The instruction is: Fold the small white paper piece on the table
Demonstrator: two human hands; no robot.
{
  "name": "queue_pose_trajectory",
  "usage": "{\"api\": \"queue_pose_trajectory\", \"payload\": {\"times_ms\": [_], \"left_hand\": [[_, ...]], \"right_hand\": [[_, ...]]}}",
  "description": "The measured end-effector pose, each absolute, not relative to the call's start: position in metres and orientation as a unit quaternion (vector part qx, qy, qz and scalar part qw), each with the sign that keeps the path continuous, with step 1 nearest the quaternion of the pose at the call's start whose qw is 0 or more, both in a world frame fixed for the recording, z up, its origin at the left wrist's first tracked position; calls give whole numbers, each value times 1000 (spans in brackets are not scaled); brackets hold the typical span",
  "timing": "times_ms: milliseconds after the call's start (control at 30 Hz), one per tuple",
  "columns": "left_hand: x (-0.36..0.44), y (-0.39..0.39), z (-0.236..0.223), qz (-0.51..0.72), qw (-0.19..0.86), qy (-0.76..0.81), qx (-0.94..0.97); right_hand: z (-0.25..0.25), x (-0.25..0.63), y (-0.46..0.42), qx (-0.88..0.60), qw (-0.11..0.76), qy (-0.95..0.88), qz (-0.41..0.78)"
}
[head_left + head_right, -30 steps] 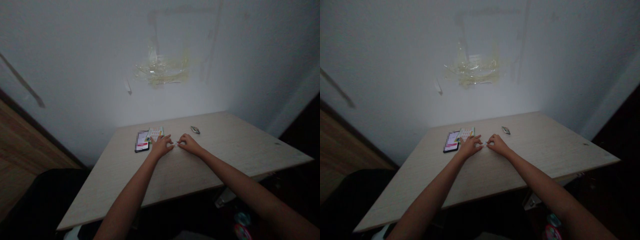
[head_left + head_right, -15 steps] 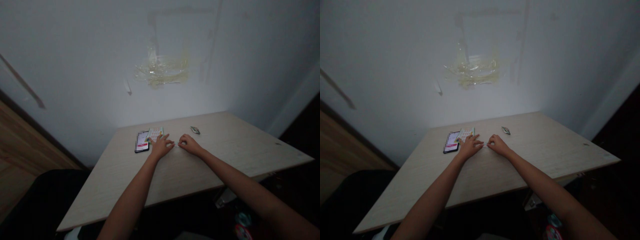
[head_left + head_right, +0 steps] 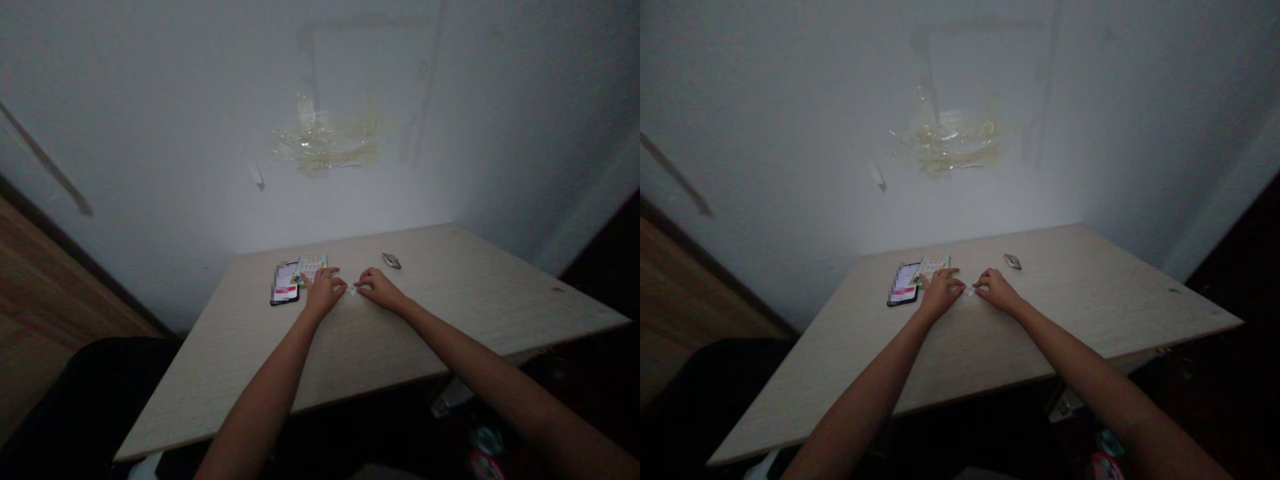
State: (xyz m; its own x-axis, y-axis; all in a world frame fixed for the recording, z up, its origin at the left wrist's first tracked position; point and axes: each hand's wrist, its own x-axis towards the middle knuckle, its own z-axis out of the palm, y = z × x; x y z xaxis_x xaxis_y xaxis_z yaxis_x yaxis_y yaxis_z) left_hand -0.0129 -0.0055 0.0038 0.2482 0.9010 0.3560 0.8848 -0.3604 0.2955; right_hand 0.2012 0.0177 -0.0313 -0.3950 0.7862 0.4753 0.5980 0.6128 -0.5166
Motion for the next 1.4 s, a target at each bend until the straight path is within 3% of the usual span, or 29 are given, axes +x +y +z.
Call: {"api": "queue_pose_trajectory", "payload": {"times_ms": [1000, 1400], "left_hand": [[-9, -8, 1, 156, 54, 591, 790], [-10, -7, 2, 223, 47, 599, 768]], "right_hand": [[-33, 206, 24, -409, 355, -831, 129], [-23, 206, 17, -393, 347, -839, 149]]}}
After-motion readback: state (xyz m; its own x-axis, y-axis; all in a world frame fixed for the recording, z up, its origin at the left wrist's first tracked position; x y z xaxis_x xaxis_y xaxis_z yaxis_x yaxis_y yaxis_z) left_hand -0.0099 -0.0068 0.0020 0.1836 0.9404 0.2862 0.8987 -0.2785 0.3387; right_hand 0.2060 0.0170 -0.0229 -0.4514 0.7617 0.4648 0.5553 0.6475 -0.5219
